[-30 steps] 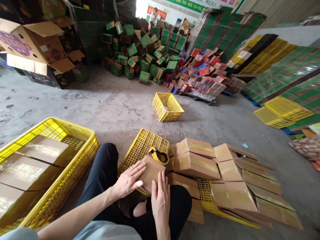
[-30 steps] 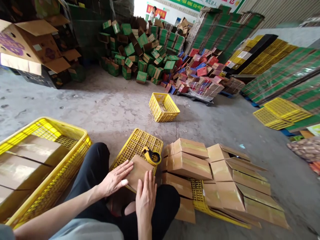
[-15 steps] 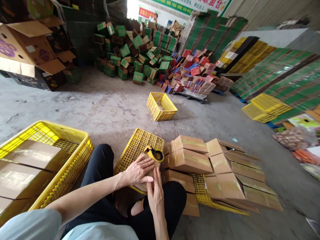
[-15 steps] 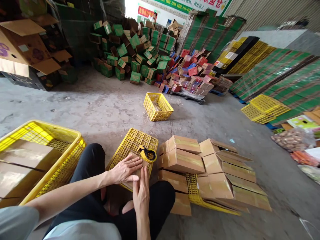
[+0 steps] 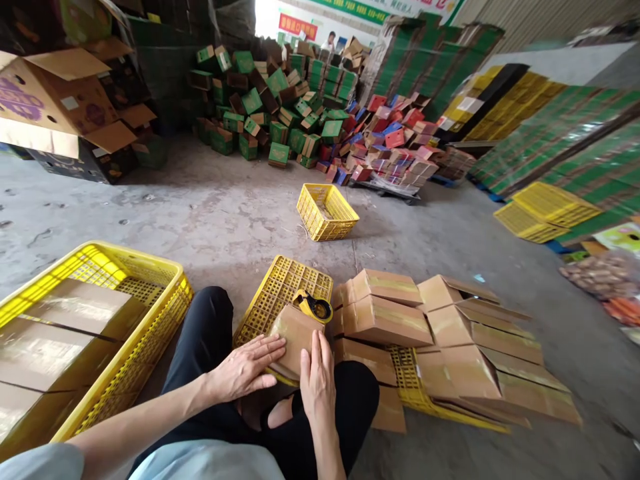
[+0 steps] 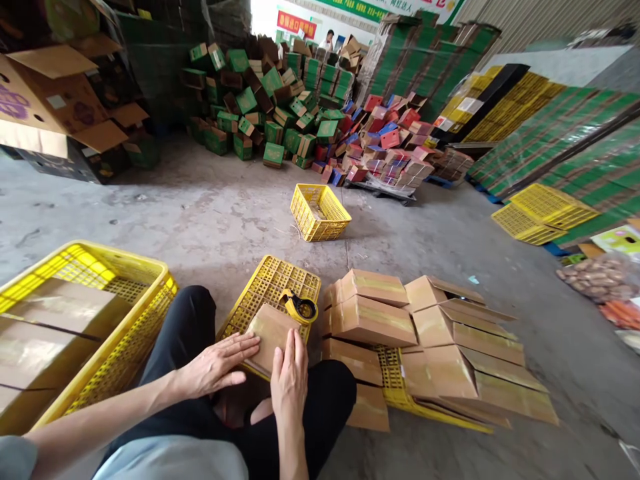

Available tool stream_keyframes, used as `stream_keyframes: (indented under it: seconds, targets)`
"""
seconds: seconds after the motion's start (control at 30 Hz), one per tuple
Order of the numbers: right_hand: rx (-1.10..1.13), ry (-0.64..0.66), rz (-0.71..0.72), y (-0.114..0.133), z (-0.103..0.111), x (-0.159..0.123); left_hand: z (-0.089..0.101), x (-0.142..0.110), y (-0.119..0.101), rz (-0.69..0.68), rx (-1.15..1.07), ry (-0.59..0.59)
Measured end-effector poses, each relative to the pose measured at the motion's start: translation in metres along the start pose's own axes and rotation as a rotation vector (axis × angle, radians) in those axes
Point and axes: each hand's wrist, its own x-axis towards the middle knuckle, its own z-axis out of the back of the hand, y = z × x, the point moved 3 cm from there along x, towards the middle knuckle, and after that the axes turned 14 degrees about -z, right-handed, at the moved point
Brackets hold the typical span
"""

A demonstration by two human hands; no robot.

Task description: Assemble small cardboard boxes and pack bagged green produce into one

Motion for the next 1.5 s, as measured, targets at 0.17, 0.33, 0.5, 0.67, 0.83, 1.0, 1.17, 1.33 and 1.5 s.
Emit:
stream_keyframes:
  seconds: [0.17, 0.33, 0.5, 0.67, 0.83, 1.0, 1.17, 1.33, 1.5]
  targets:
    - [0.031, -0.031, 0.029, 0.0, -0.002, -0.002, 0.004, -0.005, -0.001, 0.409, -0.472, -0.362]
    - [-0.011, -0.064, 0.042, 0.005, -0.003, -0.008, 0.007, 0.015, 0.014, 0.675, -0.859, -0.656]
    - [-0.033, -0.082, 0.07, 0.014, 0.001, -0.014, 0.011, 0.028, 0.017, 0.784, -1.147, -0.781]
    - [-0.019, 0.003, 0.163, 0.031, -0.008, -0.018, 0.009, 0.031, 0.017, 0.803, -1.376, -0.855]
    - [0.052, 0.021, 0.189, 0.051, -0.008, -0.019, 0.01, 0.031, 0.017, 0.808, -1.457, -0.851]
    - [0.229, -0.025, 0.073, 0.074, 0.013, -0.008, 0.006, 0.032, 0.012, 0.806, -1.516, -0.797]
    - [0.172, -0.075, 0.062, 0.084, 0.021, 0.0, 0.001, 0.035, 0.003, 0.744, -1.535, -0.772]
    - [0.042, -0.125, 0.116, 0.082, 0.023, 0.0, 0.001, 0.04, -0.006, 0.63, -1.469, -0.748]
    - [-0.035, -0.13, 0.127, 0.083, 0.027, 0.004, 0.004, 0.043, -0.017, 0.52, -1.331, -0.667]
